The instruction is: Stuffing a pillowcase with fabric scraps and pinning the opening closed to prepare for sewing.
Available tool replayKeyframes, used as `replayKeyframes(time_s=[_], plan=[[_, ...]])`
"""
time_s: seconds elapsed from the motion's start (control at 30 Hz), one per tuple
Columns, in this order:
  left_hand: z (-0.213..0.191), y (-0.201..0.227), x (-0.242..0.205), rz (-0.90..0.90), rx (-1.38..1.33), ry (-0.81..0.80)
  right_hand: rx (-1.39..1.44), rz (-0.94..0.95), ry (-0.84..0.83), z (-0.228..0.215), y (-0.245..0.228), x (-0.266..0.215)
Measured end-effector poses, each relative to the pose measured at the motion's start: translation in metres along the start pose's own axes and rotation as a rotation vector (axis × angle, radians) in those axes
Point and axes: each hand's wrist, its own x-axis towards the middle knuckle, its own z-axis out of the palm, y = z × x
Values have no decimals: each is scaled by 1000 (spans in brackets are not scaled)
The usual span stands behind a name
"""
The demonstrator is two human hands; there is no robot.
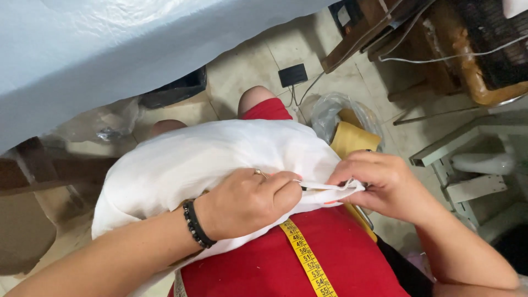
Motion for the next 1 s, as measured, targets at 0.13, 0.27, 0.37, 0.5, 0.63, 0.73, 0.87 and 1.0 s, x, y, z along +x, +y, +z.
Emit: replayKeyframes(time_s=[0.13,0.27,0.37,0.5,0.63,0.73,0.87,1.0], plan=[[-4,1,1,2,19,64,17,-109,152,12,9,-13],[-10,6,7,33,52,96,48,-139,204,11,-4,-15],[-12,5,6,33,79,73,30,-253,270,-7,-24,-9],[-10,4,5,42,-1,29,-235,-246,38,-26,-36,-2],[-7,0,3,-13,-147,-56,-545,-289,-128,-22,-50,20],[-7,0,2,-27,-126,-54,-718,-313,-144,-29,-50,19],[-6,2,0,4,-21,23,-804,-342,24,-47,-50,7],[-8,3,2,25,-9,27,-597,-342,80,-32,-50,10]])
